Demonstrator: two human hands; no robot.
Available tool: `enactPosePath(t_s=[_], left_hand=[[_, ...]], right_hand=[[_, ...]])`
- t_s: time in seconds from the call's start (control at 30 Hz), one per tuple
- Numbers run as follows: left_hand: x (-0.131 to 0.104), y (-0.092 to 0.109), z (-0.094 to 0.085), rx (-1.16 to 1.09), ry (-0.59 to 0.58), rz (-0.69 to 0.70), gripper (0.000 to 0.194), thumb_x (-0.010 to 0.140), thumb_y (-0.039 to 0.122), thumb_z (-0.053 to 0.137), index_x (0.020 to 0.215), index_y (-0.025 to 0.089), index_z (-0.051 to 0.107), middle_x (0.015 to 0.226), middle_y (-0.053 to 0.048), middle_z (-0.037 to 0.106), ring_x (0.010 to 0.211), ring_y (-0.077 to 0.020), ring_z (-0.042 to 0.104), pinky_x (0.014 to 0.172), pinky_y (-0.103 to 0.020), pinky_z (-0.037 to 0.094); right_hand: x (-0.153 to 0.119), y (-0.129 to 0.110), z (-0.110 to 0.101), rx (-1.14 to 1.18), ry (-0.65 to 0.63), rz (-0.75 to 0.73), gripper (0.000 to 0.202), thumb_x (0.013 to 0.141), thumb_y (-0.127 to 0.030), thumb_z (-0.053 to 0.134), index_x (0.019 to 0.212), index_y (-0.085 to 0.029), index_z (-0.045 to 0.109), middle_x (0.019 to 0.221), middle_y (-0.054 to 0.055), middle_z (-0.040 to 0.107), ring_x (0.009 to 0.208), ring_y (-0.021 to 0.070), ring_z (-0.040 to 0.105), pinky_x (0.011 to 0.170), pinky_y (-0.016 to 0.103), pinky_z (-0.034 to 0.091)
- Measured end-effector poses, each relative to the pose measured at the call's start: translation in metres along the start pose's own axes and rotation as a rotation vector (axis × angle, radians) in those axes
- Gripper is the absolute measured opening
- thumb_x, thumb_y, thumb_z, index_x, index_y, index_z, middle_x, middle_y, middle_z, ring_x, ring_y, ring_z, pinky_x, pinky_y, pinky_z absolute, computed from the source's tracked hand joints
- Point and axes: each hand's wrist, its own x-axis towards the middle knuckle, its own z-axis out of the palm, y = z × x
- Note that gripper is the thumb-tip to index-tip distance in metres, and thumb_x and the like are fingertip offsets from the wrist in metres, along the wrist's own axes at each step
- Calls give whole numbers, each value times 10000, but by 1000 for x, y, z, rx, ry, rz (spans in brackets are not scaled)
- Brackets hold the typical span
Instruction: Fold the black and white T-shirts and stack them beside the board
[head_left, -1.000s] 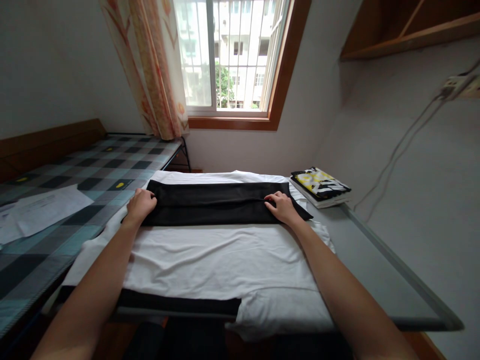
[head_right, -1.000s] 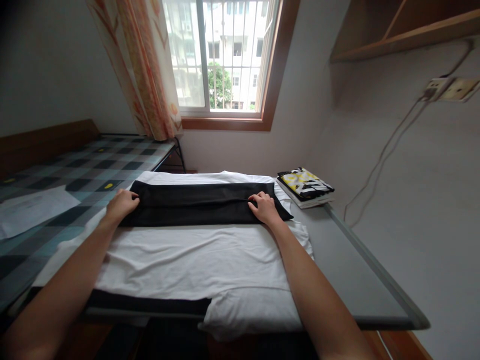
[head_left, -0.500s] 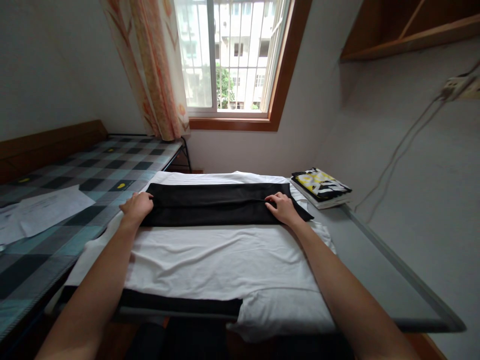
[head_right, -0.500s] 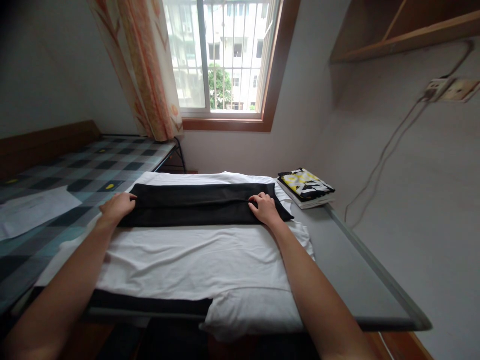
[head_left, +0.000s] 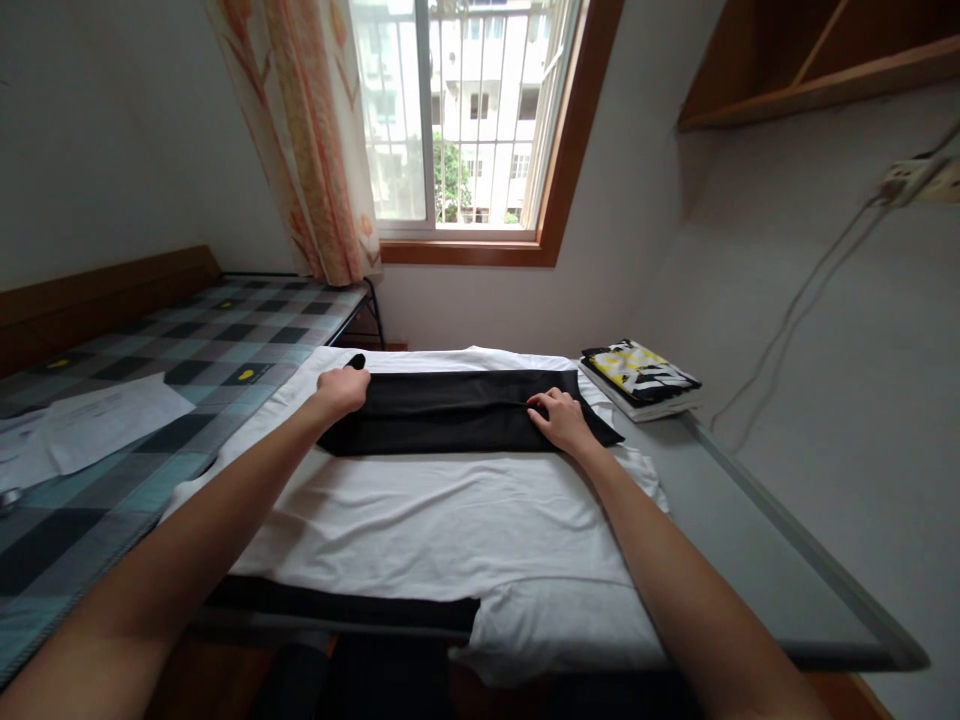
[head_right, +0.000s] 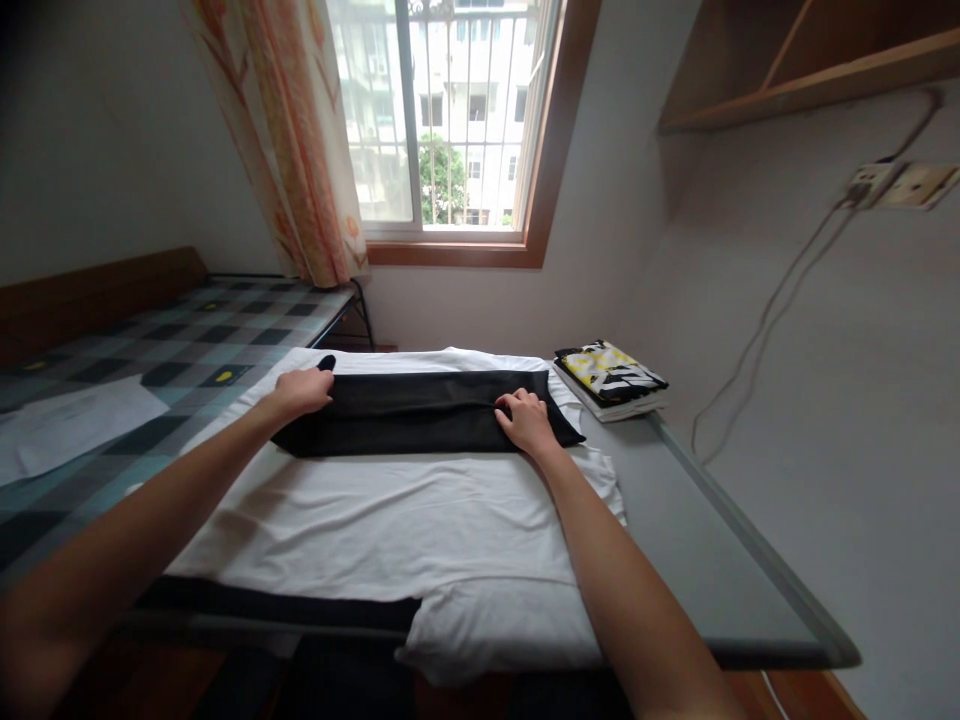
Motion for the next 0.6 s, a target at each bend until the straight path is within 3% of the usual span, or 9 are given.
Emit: enactPosePath(t_s=[0.13, 0.27, 0.4, 0.6], left_hand=[[11, 20, 0, -76, -162, 77, 292, 716, 293, 719, 994, 204, 710, 930, -101, 734, 807, -262, 696, 718, -316, 531], [18, 23, 9, -257, -267, 81, 336, 735, 217, 645, 1062, 149, 685, 909, -123, 728, 622, -204, 680, 555, -276, 545], [20, 16, 16, -403, -196, 82, 343, 730, 179, 586, 1050, 133, 699, 814, -90, 722, 603, -178, 673, 553, -246, 545], [19, 23, 17, -410, 115, 197, 273, 733, 228, 574, 932, 183, 755, 783, -30, 722, 792, -196, 684, 717, -241, 513]], right_hand=[[-1, -2, -1, 7, -13, 7, 232, 890, -327, 533, 1035, -230, 685, 1026, 81, 614, 983, 254, 544, 836, 371, 380], [-1, -3, -2, 13, -16, 15, 219, 887, -322, 545, 1028, -234, 688, 1024, 77, 614, 988, 250, 544, 835, 362, 375], [0, -2, -1, 30, -9, 8, 219, 882, -319, 550, 1029, -232, 687, 1006, 76, 617, 982, 250, 546, 825, 358, 375], [0, -1, 0, 23, -3, -1, 217, 879, -324, 550, 1025, -238, 685, 1005, 76, 619, 985, 253, 549, 830, 365, 380]])
